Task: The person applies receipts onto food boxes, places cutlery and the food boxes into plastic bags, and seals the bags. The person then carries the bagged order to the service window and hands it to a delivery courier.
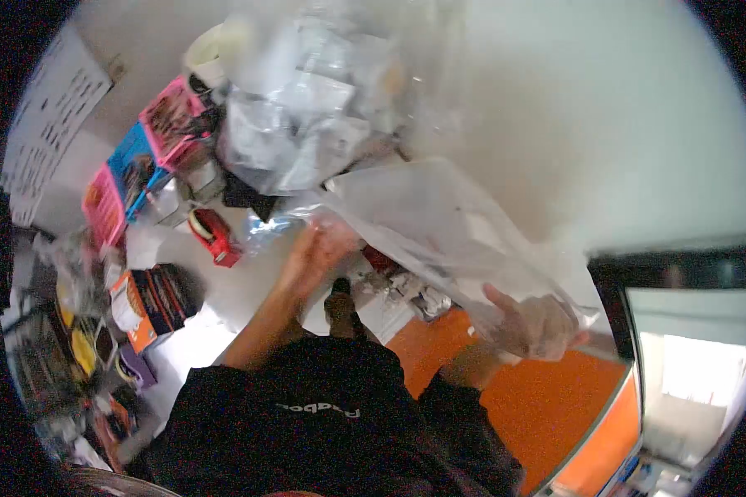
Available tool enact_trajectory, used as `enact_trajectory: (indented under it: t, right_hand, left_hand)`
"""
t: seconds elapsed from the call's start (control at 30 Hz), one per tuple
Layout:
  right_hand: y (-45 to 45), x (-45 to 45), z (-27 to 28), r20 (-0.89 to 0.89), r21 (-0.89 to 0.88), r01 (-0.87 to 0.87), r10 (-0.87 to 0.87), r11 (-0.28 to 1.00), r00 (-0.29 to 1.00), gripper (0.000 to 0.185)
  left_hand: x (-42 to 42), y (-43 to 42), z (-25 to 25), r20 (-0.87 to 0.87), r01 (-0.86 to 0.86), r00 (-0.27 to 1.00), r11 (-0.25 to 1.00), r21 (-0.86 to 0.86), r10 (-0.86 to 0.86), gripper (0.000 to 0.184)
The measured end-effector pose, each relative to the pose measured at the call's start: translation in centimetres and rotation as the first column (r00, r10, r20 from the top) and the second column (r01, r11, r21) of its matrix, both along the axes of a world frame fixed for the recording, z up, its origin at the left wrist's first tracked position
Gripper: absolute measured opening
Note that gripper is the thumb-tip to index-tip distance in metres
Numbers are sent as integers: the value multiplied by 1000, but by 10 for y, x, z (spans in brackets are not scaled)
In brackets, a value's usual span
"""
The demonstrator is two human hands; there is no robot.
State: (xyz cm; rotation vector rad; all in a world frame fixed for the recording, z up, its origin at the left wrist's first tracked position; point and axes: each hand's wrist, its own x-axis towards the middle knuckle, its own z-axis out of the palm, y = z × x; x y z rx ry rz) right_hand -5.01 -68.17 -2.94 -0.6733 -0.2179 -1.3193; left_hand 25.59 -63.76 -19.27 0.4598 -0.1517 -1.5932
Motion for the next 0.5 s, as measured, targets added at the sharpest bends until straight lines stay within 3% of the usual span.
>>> enact_trajectory:
  t: [0.07,0.2,0.37,0.47,0.5]
  right_hand:
    - [-17,12,-1,-19,-125,-53,51,991,998,27]
    - [2,39,-13,-28,-88,-174,172,981,985,27]
    - [42,48,-15,-111,-66,-200,192,978,975,27]
    - [72,36,-7,-195,-89,-168,148,982,969,27]
    - [82,33,-2,-245,-105,-158,128,982,961,27]
  left_hand:
    - [43,31,7,-419,-329,869,940,-95,262,37]
    - [57,79,16,-417,-159,908,945,-285,26,56]
    - [22,82,19,-494,185,743,848,-496,-451,77]
    - [43,87,40,-426,257,754,822,-508,-500,90]
    - [55,93,51,-377,263,795,829,-493,-476,84]
